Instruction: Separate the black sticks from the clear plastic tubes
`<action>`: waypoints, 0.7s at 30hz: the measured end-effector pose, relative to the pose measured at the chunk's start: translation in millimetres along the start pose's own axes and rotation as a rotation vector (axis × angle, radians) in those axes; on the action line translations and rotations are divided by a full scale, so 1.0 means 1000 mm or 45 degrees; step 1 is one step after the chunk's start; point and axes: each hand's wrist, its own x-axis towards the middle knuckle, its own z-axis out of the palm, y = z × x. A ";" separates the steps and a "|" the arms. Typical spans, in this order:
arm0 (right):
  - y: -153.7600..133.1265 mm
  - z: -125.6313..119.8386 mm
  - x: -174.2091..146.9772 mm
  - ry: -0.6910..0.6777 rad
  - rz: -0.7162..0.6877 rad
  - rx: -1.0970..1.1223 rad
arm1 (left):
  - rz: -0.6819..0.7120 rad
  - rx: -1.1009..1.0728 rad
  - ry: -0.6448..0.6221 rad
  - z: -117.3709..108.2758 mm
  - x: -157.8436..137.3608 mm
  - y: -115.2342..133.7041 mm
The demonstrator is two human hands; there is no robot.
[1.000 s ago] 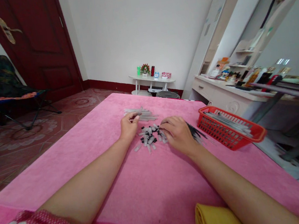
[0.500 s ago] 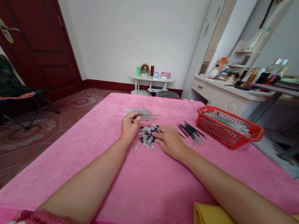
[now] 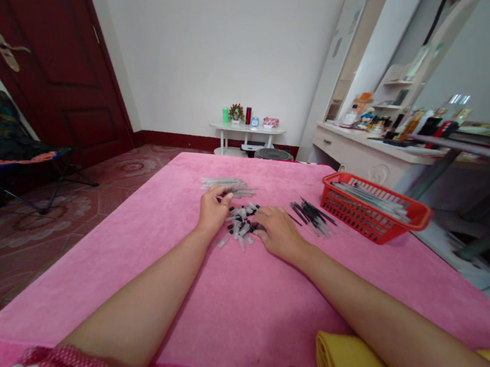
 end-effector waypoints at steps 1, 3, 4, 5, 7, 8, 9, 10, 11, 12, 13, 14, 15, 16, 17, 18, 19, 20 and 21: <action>0.000 0.000 0.000 0.010 -0.009 0.005 | 0.005 0.004 -0.005 0.000 0.000 0.000; 0.000 0.001 -0.001 0.034 -0.023 0.015 | 0.013 0.007 -0.016 0.001 -0.001 0.000; 0.001 0.002 -0.001 0.047 -0.029 0.023 | 0.016 0.010 -0.024 0.001 -0.001 0.000; 0.001 0.002 -0.002 0.059 -0.033 0.032 | 0.020 0.014 -0.031 0.001 -0.001 0.000; 0.001 0.003 -0.002 0.073 -0.039 0.050 | 0.034 0.026 -0.045 0.002 -0.002 -0.001; 0.002 0.003 -0.002 0.078 -0.038 0.056 | 0.043 0.031 -0.050 0.002 -0.002 -0.002; 0.002 0.003 -0.002 0.082 -0.036 0.059 | 0.053 0.036 -0.056 0.002 -0.002 -0.003; 0.002 0.003 -0.003 0.086 -0.035 0.060 | 0.062 0.039 -0.062 0.003 -0.002 -0.003; 0.002 0.003 -0.003 0.091 -0.035 0.061 | 0.070 0.042 -0.067 0.003 -0.003 -0.003; 0.002 0.003 -0.003 0.096 -0.036 0.063 | 0.077 0.045 -0.071 0.003 -0.003 -0.004; 0.002 0.003 -0.003 0.099 -0.038 0.065 | 0.083 0.048 -0.077 0.003 -0.003 -0.004; 0.002 0.003 -0.003 0.100 -0.040 0.067 | 0.086 0.051 -0.080 0.003 -0.003 -0.003; 0.002 0.003 -0.003 0.098 -0.042 0.071 | 0.088 0.055 -0.082 0.003 -0.003 -0.003; 0.001 0.003 -0.003 0.097 -0.043 0.073 | 0.089 0.058 -0.086 0.003 -0.003 -0.002; 0.001 0.003 -0.003 0.095 -0.043 0.076 | 0.089 0.063 -0.092 0.003 -0.003 -0.002; 0.001 0.003 -0.003 0.093 -0.044 0.078 | 0.090 0.068 -0.097 0.003 -0.004 -0.001; 0.001 0.003 -0.003 0.092 -0.043 0.079 | 0.091 0.072 -0.101 0.003 -0.004 0.000; 0.001 0.003 -0.003 0.092 -0.042 0.080 | 0.094 0.075 -0.104 0.002 -0.004 0.000; 0.001 0.003 -0.003 0.090 -0.041 0.082 | 0.098 0.077 -0.105 0.002 -0.004 0.001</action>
